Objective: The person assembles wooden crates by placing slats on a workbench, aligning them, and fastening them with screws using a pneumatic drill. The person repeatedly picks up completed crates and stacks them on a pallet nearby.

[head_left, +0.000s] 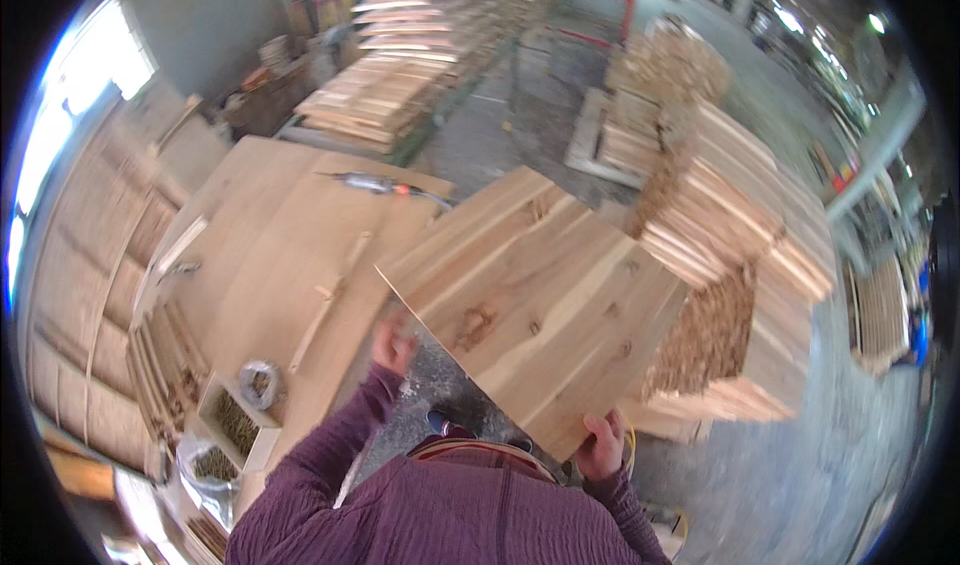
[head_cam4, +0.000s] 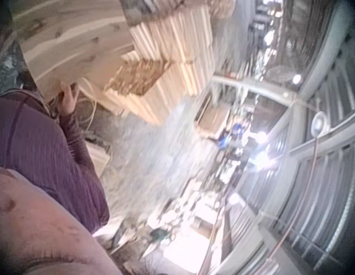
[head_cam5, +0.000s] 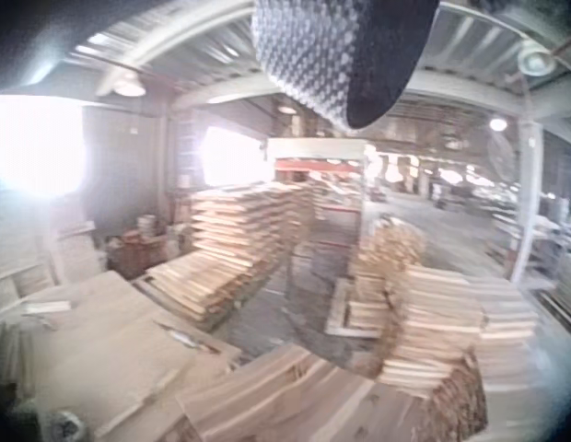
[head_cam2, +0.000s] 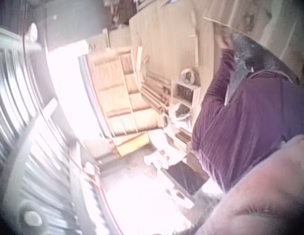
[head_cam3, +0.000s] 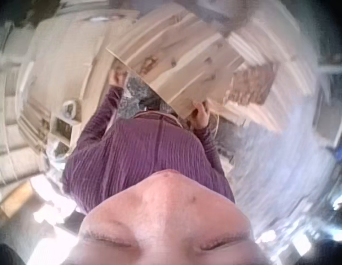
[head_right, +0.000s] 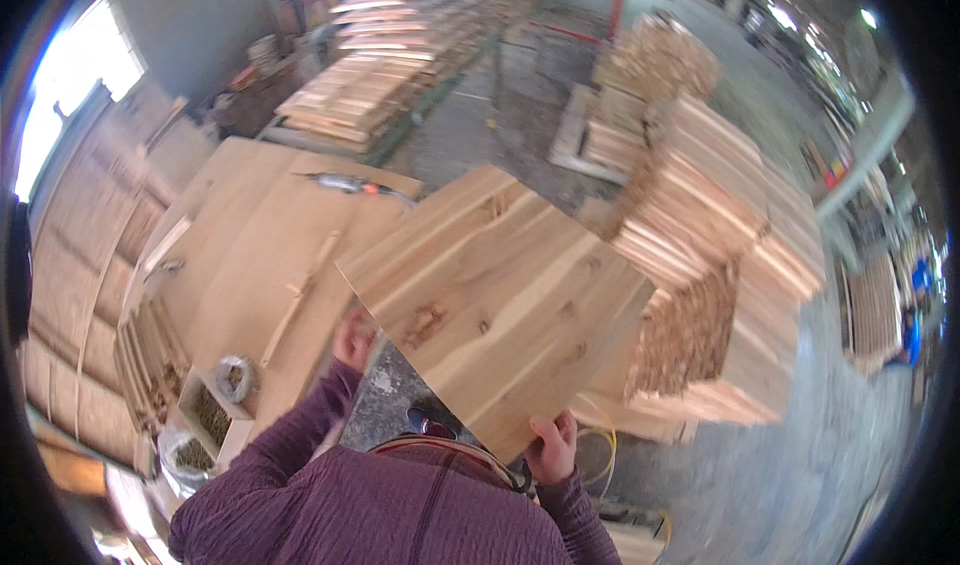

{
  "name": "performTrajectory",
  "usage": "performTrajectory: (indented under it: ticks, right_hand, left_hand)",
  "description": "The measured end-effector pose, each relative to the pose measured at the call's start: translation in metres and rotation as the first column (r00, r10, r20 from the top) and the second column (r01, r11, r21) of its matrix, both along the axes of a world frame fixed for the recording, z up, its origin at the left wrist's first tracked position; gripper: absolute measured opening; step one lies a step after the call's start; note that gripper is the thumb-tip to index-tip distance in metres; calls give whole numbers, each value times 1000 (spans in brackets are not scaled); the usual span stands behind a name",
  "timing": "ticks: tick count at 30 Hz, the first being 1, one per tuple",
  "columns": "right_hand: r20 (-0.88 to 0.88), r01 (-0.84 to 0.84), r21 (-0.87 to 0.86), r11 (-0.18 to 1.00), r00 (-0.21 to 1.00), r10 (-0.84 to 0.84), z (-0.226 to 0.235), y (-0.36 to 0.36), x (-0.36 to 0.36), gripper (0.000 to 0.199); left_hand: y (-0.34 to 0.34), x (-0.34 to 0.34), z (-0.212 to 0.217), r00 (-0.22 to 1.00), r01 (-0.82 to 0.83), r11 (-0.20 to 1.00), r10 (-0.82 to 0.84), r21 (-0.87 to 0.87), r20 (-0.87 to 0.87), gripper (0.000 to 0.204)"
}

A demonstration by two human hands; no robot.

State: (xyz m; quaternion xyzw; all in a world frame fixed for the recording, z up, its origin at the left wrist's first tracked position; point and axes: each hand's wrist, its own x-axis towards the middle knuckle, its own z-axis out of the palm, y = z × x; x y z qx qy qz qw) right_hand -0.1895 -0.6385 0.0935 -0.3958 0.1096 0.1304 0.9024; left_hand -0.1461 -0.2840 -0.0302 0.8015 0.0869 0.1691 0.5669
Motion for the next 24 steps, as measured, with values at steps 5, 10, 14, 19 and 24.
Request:
performTrajectory:
  ticks: [5,10,14,19,24]
  right_hand:
    - [189,-253,-9,967,950,250,25,129,71,36]
    - [311,-446,-125,886,831,461,32,248,71,35]
    - [261,-593,-155,790,747,611,24,298,57,31]
    - [131,-751,-117,650,637,760,16,330,68,29]
    - [105,-650,39,759,758,644,12,364,189,39]
  left_hand:
    - [-33,-51,87,961,256,631,-86,-732,261,62]
    - [20,-57,126,924,-108,428,377,-897,68,53]
    - [68,-81,107,842,-82,304,530,-949,97,52]
    - [98,-94,100,749,-177,262,661,-949,43,44]
    - [151,-103,95,800,-207,237,599,-949,-25,43]
